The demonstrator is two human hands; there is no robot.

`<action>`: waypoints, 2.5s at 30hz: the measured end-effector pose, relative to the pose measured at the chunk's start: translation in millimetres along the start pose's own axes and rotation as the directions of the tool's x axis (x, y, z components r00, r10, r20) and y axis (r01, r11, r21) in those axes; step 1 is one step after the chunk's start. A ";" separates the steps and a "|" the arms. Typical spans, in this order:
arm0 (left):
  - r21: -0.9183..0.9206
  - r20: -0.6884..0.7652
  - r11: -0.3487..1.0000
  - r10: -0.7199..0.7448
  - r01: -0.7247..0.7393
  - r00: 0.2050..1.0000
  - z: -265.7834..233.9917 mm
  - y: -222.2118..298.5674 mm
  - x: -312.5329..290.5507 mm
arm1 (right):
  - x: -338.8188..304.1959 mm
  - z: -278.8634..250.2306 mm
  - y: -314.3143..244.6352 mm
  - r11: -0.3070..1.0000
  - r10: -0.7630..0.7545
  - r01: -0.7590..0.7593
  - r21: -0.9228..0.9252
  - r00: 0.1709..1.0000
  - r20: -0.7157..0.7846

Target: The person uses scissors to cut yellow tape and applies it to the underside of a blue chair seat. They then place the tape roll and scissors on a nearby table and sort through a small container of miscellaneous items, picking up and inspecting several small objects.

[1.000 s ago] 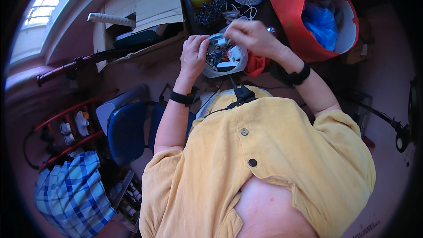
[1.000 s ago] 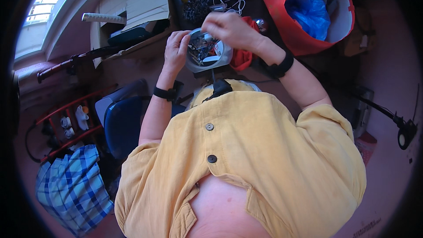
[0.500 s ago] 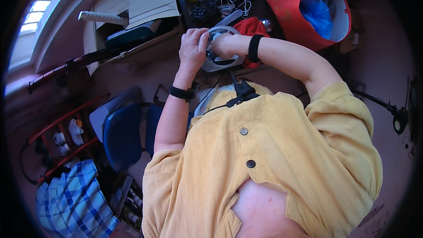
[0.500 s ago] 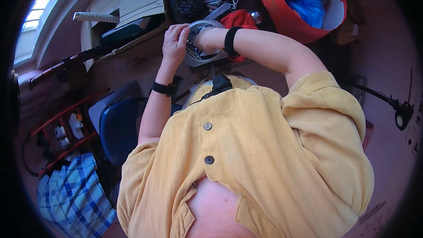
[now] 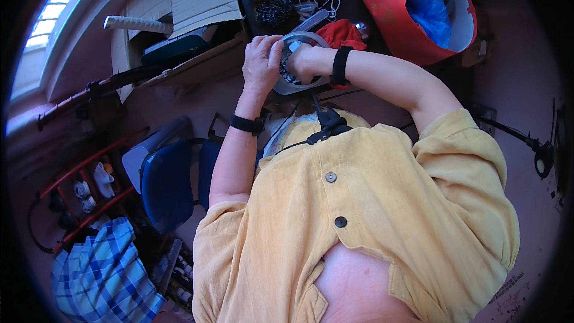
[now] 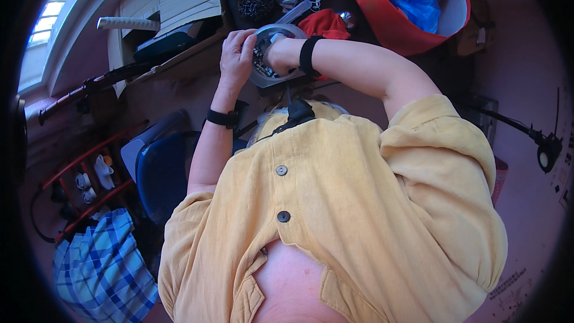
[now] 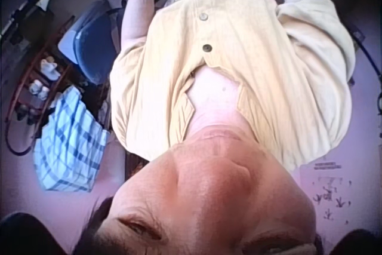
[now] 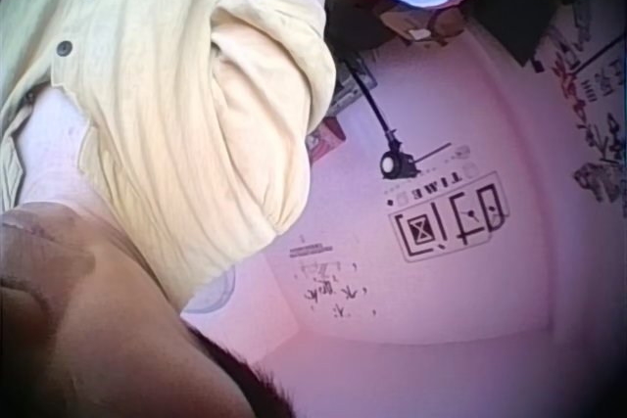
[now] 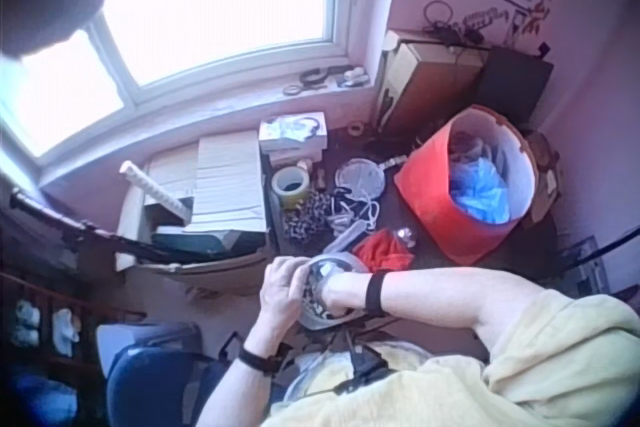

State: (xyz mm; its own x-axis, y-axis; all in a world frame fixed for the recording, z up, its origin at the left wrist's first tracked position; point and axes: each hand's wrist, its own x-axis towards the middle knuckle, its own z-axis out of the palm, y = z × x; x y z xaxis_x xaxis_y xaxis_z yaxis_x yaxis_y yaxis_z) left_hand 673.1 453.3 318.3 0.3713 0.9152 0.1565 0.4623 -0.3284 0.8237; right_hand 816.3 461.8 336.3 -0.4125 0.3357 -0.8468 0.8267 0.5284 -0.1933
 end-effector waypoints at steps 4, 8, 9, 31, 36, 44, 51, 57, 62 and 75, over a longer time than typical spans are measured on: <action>-0.010 0.007 1.000 0.000 0.001 1.000 0.5 -2.1 0.1 | -0.8 0.5 11.5 0.989 -0.044 0.036 0.141 0.998 0.053; -0.014 0.009 1.000 -0.006 0.007 1.000 1.2 -3.7 0.4 | -5.9 0.6 14.9 0.971 -0.031 0.015 0.239 0.998 0.061; -0.010 0.013 1.000 -0.008 0.008 1.000 1.3 -3.8 0.3 | -6.1 0.2 12.9 0.962 -0.034 0.014 0.271 0.997 0.069; -0.011 0.012 1.000 -0.025 0.025 1.000 1.0 -2.1 0.0 | -15.6 5.0 7.9 0.991 -0.035 0.045 0.127 0.996 -0.085; -0.028 0.058 1.000 -0.012 0.014 0.998 -1.5 -4.5 1.8 | -36.5 -11.0 5.4 0.955 0.023 0.055 0.292 0.966 -0.257; -0.023 0.045 0.999 0.041 -0.040 0.998 0.8 -11.1 1.7 | -67.4 -34.3 5.1 0.902 0.101 0.032 0.431 0.954 -0.283; -0.044 0.042 0.998 0.035 -0.033 0.999 3.4 -16.9 -0.8 | -114.7 -15.0 40.4 0.766 0.098 0.144 0.626 0.937 -0.336; -0.214 0.141 0.976 -0.018 0.048 0.990 -4.2 -22.0 7.5 | -148.8 12.4 64.7 0.407 0.129 0.467 0.785 0.821 -0.556; -0.214 0.071 0.977 0.028 -0.012 0.997 -6.6 7.0 15.5 | -167.7 17.3 81.3 0.174 0.230 0.696 0.696 0.659 -0.716; 0.058 0.107 0.998 0.002 -0.009 0.994 8.7 27.8 15.0 | -103.7 2.1 125.9 0.124 0.393 0.799 0.588 0.505 -0.769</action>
State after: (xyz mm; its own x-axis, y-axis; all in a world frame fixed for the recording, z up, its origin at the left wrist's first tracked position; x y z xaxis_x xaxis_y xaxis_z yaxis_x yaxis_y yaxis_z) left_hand 698.6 455.9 338.8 0.4565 0.8842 0.0991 0.5050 -0.3492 0.7893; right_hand 963.9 491.8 398.8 -0.1775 0.9765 -0.1223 -0.0028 -0.1248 -0.9922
